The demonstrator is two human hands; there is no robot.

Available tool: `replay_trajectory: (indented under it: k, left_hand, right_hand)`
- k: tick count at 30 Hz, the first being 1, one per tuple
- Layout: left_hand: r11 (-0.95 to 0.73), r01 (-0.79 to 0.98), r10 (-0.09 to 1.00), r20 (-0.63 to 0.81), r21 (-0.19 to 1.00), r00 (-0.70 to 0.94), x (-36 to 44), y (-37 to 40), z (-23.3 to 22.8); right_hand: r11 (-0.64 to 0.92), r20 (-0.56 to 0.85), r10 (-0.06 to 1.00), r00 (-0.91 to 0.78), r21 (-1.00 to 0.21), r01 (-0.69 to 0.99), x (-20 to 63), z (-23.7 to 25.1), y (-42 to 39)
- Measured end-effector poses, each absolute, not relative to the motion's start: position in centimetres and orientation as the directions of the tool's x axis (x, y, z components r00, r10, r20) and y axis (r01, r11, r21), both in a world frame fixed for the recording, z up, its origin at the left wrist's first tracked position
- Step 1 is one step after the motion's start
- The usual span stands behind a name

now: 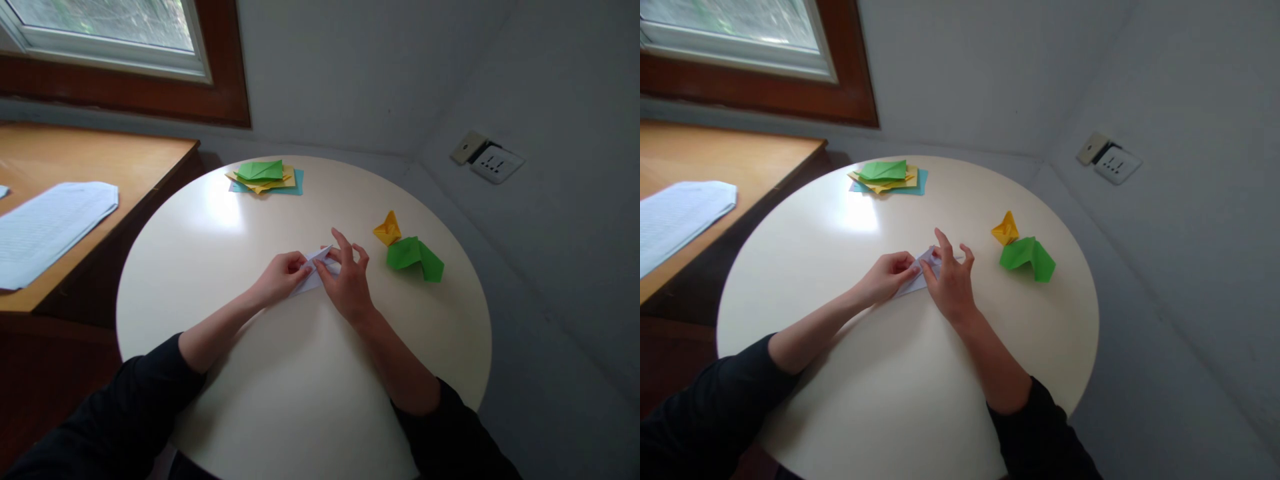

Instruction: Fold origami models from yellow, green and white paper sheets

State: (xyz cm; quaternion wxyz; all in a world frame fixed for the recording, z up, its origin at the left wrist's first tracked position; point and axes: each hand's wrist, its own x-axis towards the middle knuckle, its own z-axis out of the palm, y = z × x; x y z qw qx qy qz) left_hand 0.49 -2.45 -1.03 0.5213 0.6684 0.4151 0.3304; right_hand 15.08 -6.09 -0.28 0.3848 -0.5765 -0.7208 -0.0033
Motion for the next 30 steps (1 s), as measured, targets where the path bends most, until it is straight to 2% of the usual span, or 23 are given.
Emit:
replay_trajectory:
  k: [5, 10, 21, 26, 30]
  left_hand:
    - [-0.040, 0.168, 0.899, -0.038, 0.985, 0.436, 0.6, -2.6, -1.0]
    - [0.088, 0.038, 0.906, -0.096, 0.995, 0.413, 0.7, -2.8, -1.0]
    - [0.269, -0.161, 0.901, -0.188, 0.950, 0.392, 0.7, -2.5, -0.2]
    - [0.368, -0.244, 0.888, -0.261, 0.897, 0.379, 0.8, -2.5, 0.6]
    - [0.379, -0.263, 0.892, -0.274, 0.887, 0.359, 0.8, -2.4, 0.5]
  right_hand:
    - [0.389, 0.565, 0.819, -0.101, -0.417, 0.821, 14.9, -0.4, -6.2]
    - [0.438, 0.566, 0.805, -0.179, -0.362, 0.823, 14.9, -0.3, -6.4]
    - [0.501, 0.521, 0.790, -0.323, -0.245, 0.830, 15.0, -0.2, -6.4]
    - [0.534, 0.548, 0.765, -0.339, -0.245, 0.810, 15.0, -0.5, -6.2]
    - [0.590, 0.609, 0.710, -0.353, -0.241, 0.770, 15.1, -0.8, -6.0]
